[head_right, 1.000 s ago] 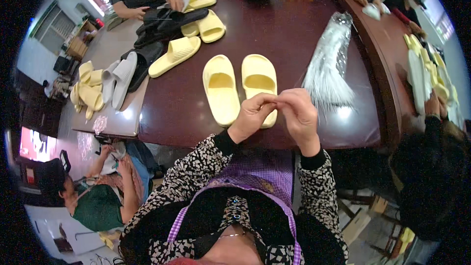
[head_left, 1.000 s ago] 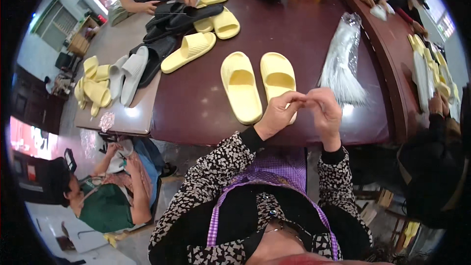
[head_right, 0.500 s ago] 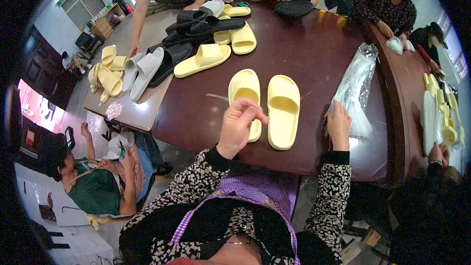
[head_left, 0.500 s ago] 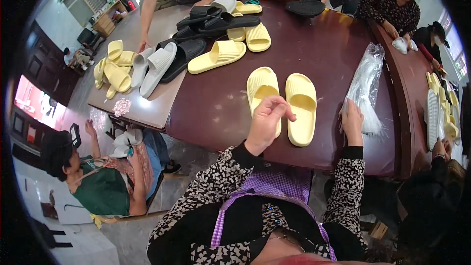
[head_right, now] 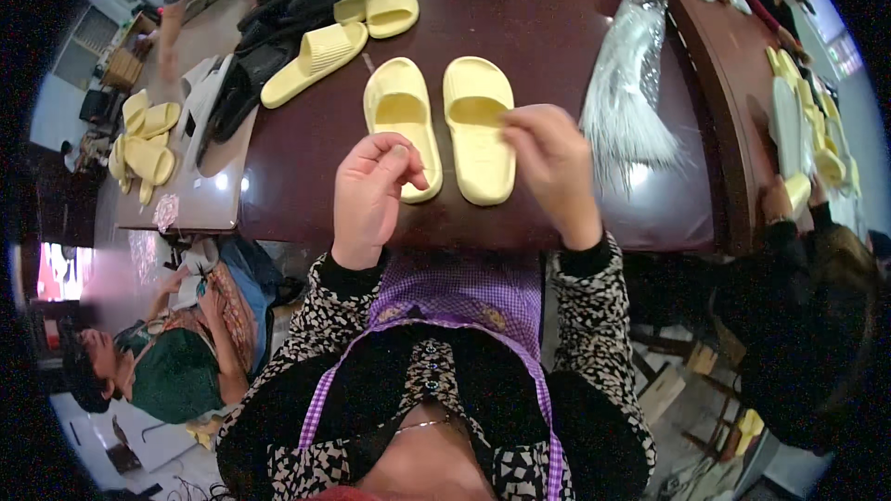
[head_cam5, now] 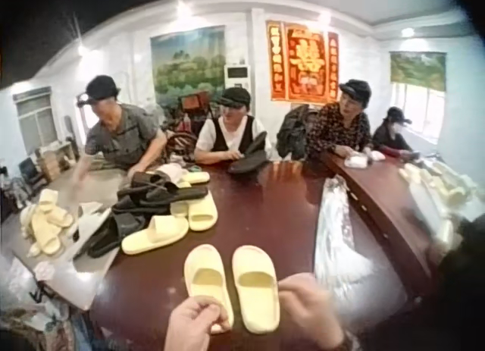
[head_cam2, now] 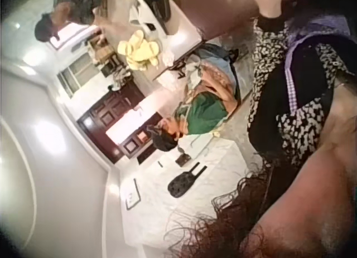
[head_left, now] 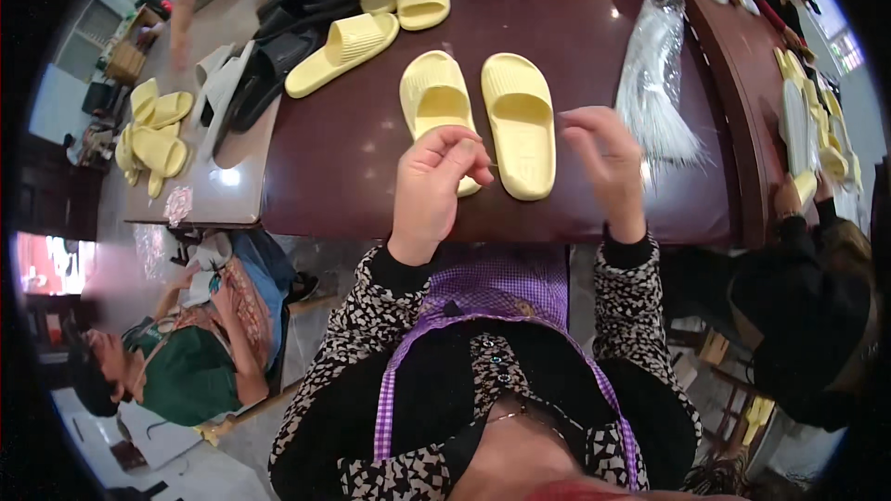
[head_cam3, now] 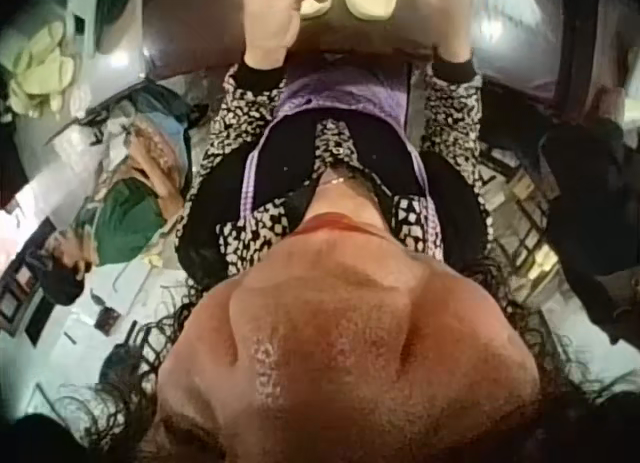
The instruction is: The person pairs slippers together by taking plastic tag fasteners from the table and threading them through each pair of slippers by hand.
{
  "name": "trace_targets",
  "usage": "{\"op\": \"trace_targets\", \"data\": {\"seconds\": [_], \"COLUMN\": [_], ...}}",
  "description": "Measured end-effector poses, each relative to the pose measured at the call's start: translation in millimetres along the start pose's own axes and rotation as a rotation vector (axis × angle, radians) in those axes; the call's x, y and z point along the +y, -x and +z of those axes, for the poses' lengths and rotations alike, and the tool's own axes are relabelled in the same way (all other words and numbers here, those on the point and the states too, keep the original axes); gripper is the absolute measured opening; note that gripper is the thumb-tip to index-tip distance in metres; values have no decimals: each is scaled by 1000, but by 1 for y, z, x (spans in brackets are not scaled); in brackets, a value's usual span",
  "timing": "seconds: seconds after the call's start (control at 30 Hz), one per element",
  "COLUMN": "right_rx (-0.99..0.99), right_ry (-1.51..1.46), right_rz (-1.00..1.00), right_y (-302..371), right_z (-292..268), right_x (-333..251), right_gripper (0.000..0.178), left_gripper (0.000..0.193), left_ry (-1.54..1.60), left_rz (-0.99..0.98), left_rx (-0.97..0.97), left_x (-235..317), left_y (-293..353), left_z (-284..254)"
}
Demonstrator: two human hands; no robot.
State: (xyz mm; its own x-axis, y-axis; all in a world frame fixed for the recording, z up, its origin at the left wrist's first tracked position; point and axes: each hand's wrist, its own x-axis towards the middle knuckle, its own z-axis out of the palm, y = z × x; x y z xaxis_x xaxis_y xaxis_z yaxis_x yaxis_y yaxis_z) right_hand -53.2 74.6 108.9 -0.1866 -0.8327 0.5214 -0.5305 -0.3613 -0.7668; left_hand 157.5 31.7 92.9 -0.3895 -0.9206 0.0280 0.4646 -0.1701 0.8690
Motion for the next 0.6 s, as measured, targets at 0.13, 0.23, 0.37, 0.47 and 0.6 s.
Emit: {"op": "trace_targets", "data": {"seconds": [0.13,0.23,0.37,0.47,0.6], "right_rx": [-154,-126,5,189,277], "right_ry": [-176,-224,-421,-607,-670], "right_rz": [12,4,40,-126,-171], "right_y": [5,7,6,-4,-4], "right_z": [30,28,12,-23,-57], "right_x": [-26,-24,-27,-31,-26], "right_gripper": [9,7,8,12,13], "left_gripper": [12,13,11,9,8], "left_ry": [-216,-257,-365,-564,-907], "left_rz": [-108,-111,-105,97,593], "left_rx": [-73,-98,-101,-137,-213], "left_x": [-6,-5,0,15,22], "left_y": [8,7,14,18,23], "left_z": [25,31,22,20,21]}}
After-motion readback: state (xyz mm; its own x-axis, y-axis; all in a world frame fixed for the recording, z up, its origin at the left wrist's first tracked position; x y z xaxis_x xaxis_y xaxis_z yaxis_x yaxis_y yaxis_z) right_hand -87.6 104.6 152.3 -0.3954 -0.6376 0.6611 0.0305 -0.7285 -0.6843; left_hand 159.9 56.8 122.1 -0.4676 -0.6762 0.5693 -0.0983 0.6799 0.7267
